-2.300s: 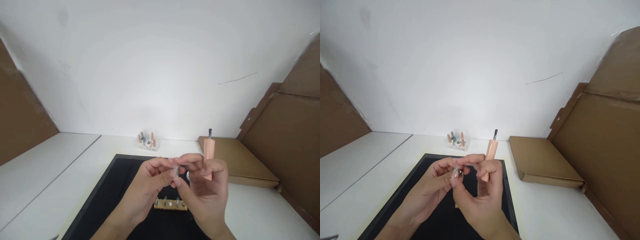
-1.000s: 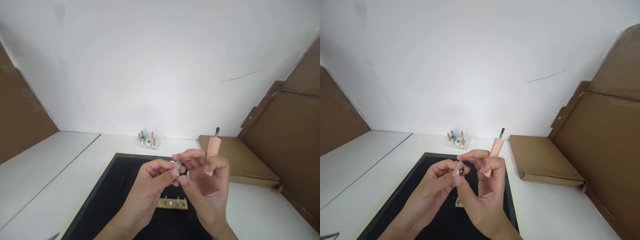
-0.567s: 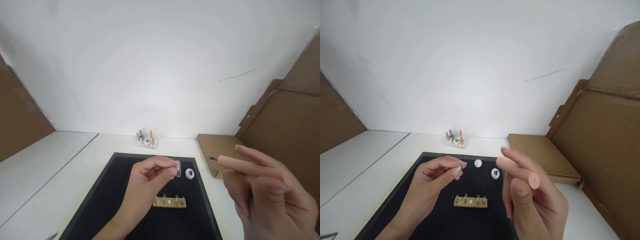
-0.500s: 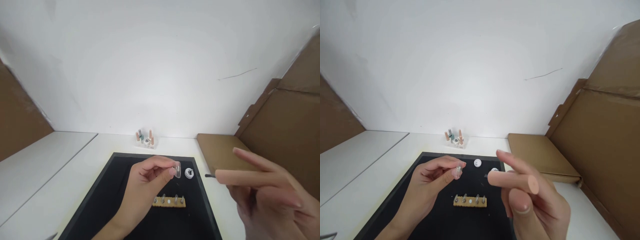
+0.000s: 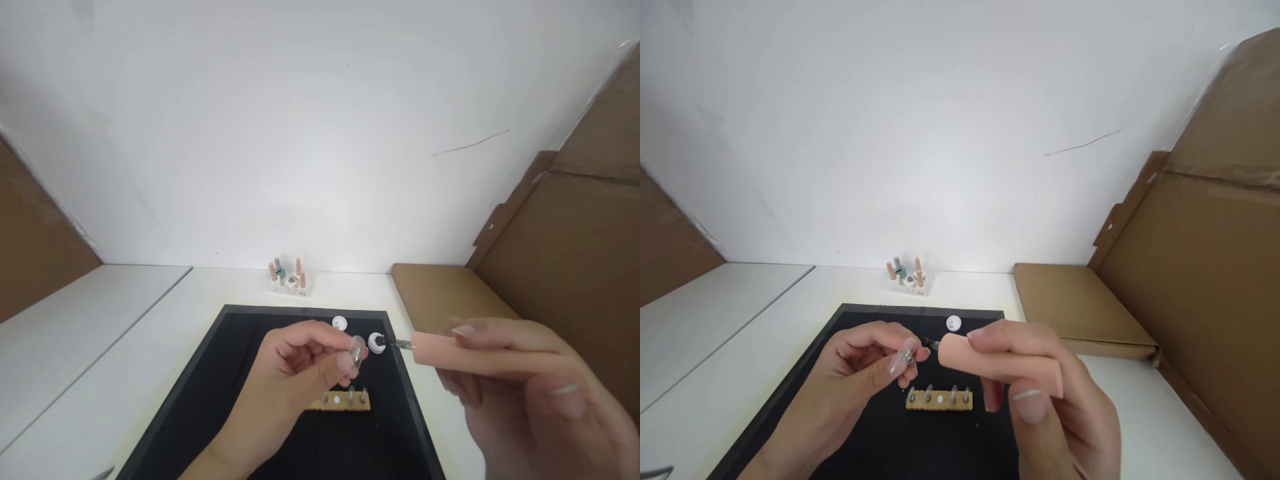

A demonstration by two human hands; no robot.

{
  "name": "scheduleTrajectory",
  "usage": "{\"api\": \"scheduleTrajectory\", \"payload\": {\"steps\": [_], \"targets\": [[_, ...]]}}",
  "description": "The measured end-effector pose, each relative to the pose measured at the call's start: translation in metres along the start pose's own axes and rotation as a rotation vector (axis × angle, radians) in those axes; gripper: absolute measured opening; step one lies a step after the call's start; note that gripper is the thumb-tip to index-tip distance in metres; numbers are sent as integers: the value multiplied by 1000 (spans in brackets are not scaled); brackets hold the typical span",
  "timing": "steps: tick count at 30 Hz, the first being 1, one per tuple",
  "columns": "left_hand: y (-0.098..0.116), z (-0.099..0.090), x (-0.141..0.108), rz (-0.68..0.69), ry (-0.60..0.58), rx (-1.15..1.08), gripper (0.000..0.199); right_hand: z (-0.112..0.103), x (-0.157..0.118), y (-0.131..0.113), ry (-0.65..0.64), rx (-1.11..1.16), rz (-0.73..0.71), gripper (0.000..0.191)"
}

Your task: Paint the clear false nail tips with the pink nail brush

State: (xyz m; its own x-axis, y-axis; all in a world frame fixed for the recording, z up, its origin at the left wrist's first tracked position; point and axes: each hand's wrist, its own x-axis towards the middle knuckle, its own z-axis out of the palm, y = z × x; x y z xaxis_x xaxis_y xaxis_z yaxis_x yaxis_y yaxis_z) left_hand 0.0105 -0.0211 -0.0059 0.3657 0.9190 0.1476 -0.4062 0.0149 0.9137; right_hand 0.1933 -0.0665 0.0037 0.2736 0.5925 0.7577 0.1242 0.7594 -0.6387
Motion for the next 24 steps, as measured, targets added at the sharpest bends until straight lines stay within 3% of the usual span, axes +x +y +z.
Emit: {"api": "scheduleTrajectory", "payload": {"steps": [4,10,17,24], "targets": [[2,0,-2,-137,-89,-92,9,-1,0,2,-2,63,32,16],[2,3,-7,-198,-174,-203,11,-6,0,9,-16,119,98,15],[6,5,-8,-232,-174,-270,14,-8,16,14,-345,274,141,13],[15,7,-9,-259,-156,-293,13,-4,12,13,-346,233,109,13]]}}
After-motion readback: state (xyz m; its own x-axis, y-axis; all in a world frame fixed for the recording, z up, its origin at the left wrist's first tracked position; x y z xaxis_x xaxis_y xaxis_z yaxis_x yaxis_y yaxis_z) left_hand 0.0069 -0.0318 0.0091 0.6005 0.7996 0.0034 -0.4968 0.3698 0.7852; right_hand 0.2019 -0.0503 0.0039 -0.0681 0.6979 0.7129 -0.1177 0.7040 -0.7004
